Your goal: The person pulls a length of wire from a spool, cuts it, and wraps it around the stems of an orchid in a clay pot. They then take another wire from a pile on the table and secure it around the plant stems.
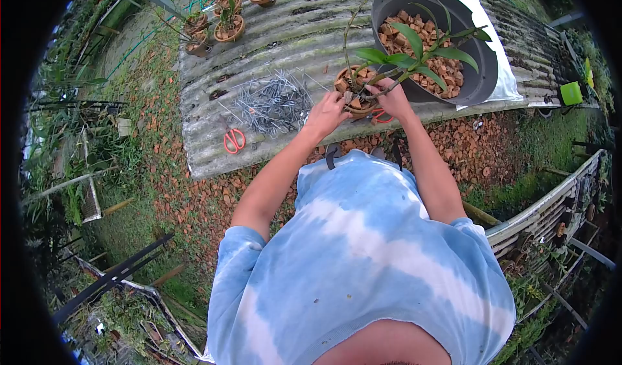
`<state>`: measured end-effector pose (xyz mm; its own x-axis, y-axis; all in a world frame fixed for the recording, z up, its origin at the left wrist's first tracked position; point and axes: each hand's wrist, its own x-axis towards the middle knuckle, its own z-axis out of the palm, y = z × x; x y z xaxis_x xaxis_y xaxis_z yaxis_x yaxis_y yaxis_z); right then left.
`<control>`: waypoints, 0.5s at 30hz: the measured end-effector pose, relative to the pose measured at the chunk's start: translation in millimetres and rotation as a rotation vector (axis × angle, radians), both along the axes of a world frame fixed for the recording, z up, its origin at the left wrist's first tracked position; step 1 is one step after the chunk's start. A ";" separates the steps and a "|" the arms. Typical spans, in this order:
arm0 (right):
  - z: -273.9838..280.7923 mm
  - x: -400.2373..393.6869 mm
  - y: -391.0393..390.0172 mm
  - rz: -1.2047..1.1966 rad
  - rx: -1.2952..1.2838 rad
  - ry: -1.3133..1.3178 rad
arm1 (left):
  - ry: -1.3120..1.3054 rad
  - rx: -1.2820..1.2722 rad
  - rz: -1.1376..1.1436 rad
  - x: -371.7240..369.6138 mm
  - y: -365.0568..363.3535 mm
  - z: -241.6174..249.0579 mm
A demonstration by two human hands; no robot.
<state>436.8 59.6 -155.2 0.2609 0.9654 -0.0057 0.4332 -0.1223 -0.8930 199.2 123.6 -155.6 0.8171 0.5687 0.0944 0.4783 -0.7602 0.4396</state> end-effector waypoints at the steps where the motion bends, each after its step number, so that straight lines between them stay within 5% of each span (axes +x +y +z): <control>1: -2.8 0.8 0.4 0.008 0.004 -0.003 | 0.024 -0.023 0.006 0.4 0.5 -0.2; 7: -10.2 3.0 4.1 0.021 -0.009 0.004 | -0.025 -0.007 0.062 1.5 -2.0 8.1; 10: -11.9 3.0 3.4 0.021 -0.012 0.015 | -0.042 0.237 -0.014 -1.2 -2.8 9.4; 15: -8.0 3.5 3.3 0.044 0.054 -0.009 | -0.001 0.056 -0.034 2.1 3.3 -3.9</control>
